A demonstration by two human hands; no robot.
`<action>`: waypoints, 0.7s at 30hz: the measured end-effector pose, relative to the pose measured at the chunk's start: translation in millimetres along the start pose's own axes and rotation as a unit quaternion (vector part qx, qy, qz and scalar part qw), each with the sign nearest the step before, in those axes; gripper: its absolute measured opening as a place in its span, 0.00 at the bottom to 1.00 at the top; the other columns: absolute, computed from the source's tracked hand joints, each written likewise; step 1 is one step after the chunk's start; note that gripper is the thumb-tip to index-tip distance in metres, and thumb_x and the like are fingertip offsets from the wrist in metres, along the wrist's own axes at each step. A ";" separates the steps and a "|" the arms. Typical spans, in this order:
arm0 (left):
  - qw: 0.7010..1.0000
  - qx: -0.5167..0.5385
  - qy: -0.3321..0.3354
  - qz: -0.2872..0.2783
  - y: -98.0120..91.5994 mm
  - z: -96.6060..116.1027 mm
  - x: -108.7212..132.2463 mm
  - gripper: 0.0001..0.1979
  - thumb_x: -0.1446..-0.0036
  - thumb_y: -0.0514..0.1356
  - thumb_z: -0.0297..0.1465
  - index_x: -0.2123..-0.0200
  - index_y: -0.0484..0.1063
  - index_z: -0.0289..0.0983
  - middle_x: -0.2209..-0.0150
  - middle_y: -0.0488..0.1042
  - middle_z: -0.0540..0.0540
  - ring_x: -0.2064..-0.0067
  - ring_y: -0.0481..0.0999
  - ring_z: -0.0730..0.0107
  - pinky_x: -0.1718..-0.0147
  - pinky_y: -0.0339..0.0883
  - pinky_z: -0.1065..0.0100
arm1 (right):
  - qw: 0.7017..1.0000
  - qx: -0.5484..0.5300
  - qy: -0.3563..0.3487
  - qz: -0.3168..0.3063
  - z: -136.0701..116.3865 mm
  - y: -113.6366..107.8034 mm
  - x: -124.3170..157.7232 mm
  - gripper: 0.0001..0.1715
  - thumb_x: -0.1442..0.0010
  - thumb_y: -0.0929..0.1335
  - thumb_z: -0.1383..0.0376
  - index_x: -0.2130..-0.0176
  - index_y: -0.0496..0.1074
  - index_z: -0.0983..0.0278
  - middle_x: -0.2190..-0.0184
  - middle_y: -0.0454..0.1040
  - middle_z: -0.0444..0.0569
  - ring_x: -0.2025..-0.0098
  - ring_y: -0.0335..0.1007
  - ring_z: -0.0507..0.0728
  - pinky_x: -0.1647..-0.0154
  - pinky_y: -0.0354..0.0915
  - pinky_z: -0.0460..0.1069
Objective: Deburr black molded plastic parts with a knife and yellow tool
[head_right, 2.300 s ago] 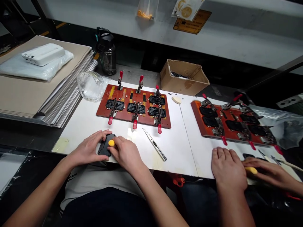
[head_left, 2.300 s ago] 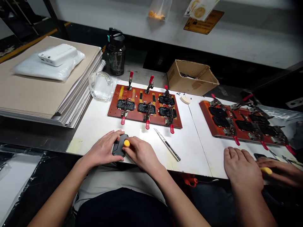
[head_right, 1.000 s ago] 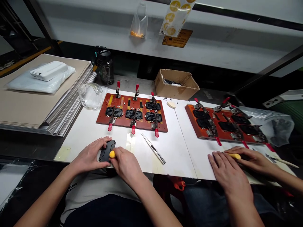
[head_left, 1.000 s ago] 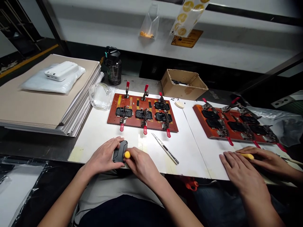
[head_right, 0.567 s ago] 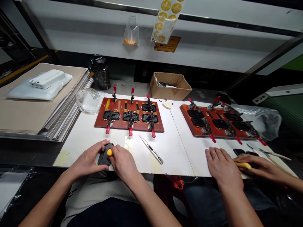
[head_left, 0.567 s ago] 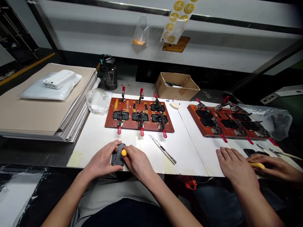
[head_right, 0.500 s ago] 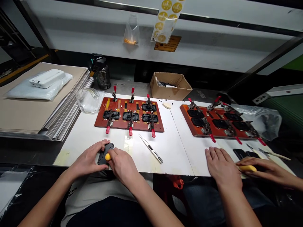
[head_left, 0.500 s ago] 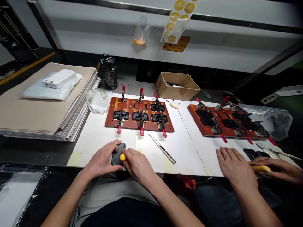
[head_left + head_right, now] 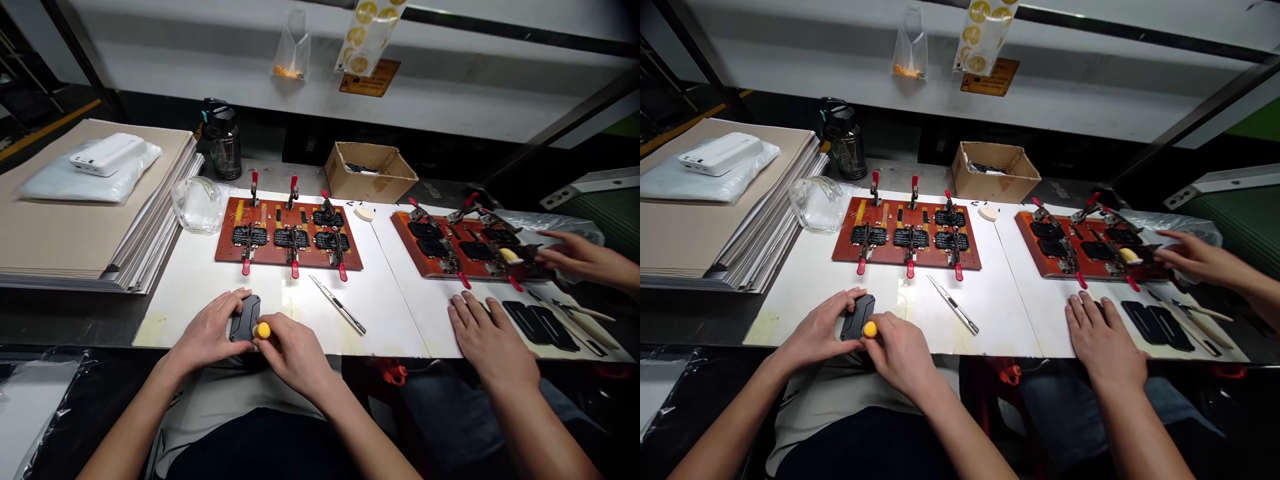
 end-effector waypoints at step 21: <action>0.999 -0.024 -0.019 -0.018 1.1 -3.3 -3.9 0.44 0.49 0.69 0.33 0.33 0.51 0.42 0.56 0.71 0.44 0.45 0.71 0.54 0.42 0.66 0.52 | 0.996 -0.069 0.048 0.015 10.7 16.8 -7.9 0.01 0.39 0.68 0.65 0.63 0.70 0.60 0.71 0.72 0.40 0.73 0.66 0.51 0.70 0.59 0.44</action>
Point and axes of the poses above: each hand's wrist, its own x-axis away from the middle knuckle, its own y-axis out of the palm, z = x × y, the point moved 7 cm from there along -x, towards the middle knuckle
